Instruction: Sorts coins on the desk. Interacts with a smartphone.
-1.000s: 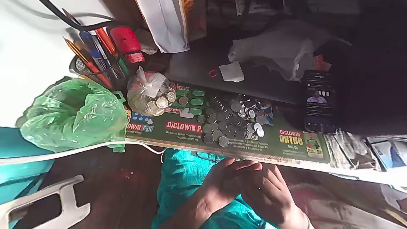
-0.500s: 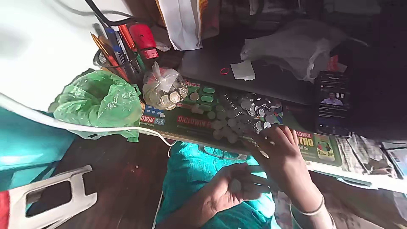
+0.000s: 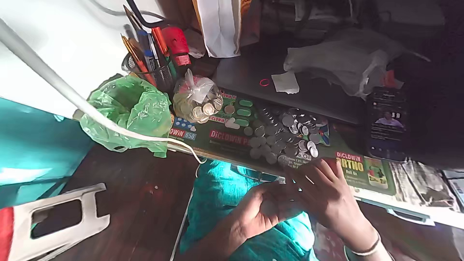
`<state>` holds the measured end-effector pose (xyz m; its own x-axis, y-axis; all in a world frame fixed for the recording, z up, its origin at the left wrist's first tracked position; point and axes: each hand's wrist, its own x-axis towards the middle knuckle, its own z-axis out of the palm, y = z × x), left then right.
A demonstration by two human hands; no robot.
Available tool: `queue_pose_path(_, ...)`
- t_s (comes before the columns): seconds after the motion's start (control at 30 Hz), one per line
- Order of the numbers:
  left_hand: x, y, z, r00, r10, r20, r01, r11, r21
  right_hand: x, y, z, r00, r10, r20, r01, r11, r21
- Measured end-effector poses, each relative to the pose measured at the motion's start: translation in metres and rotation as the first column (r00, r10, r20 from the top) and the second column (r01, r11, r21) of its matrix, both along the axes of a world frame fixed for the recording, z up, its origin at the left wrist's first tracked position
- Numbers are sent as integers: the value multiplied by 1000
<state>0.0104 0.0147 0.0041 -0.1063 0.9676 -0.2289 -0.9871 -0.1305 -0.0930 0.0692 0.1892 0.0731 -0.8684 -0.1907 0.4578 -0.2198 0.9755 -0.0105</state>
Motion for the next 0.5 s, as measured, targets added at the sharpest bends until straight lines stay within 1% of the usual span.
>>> queue_pose_path(0.17, -3, 4, 1, 999, -5, 35, 7, 998, -56, 16, -1, -6, 999, -40, -1, 40, 992, -116)
queue_pose_path(0.3, -10, 10, 14, 998, -53, 41, 60, 975, -216, 23, -12, -9, 999, 46, 28, -35, 949, -312)
queue_pose_path(0.33, -11, 12, 16, 997, -61, 43, 70, 965, -253, 24, -13, -8, 999, 41, 24, -31, 939, -343)
queue_pose_path(0.4, -12, 14, 16, 998, -51, 47, 61, 968, -242, 19, -10, -5, 1000, -24, 6, 25, 949, -314)
queue_pose_path(0.47, -11, 13, 11, 998, -39, 41, 45, 985, -164, 11, -6, -5, 996, -86, 21, 89, 971, -223)
queue_pose_path(0.5, -10, 12, 8, 999, -34, 38, 39, 990, -136, 10, -6, -6, 996, -80, 39, 86, 975, -207)
